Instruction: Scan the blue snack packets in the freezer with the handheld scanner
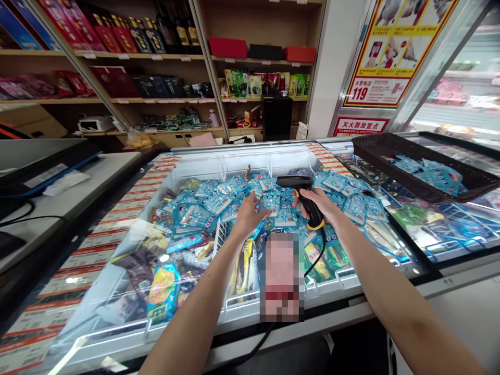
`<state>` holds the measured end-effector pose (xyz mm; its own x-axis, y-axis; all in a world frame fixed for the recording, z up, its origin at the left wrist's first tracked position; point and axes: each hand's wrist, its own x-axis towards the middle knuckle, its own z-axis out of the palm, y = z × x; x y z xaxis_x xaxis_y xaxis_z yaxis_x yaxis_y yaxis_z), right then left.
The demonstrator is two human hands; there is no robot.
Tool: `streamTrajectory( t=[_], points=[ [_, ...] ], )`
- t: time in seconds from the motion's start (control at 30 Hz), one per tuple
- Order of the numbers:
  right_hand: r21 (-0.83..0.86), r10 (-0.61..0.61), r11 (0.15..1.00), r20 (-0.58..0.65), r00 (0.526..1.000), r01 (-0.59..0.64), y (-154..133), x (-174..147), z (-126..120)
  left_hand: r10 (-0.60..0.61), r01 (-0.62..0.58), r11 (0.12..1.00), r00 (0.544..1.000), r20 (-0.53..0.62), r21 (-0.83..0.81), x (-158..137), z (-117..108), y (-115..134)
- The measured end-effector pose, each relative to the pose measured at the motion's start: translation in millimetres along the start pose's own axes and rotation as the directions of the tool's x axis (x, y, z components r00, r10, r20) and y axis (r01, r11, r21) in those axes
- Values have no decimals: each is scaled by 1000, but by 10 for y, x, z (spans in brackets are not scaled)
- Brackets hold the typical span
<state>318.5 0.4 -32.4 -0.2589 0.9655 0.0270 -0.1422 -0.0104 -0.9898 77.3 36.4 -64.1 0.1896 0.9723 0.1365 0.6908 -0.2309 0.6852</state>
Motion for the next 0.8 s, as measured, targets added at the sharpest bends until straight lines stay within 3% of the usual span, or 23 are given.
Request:
streamTrajectory(
  t=[0.23,0.47,0.67,0.8],
  points=[
    [4,-6,1000,9,1000,6,-11,-2,15,-6,4,998,999,-34,-55,4,-29,-2],
    [-9,16,1000,-11,1000,-16,-13,-2,17,-54,-23,968,952,-300,-248,15,-19,-68],
    [-9,-4,1000,7,1000,4,-23,-9,24,-206,-97,786,890,-407,-611,56,-102,-176],
    [-30,0,1000,17,1000,1,-41,-16,39,-240,-180,713,846,-476,-678,69,-190,-220]
  ],
)
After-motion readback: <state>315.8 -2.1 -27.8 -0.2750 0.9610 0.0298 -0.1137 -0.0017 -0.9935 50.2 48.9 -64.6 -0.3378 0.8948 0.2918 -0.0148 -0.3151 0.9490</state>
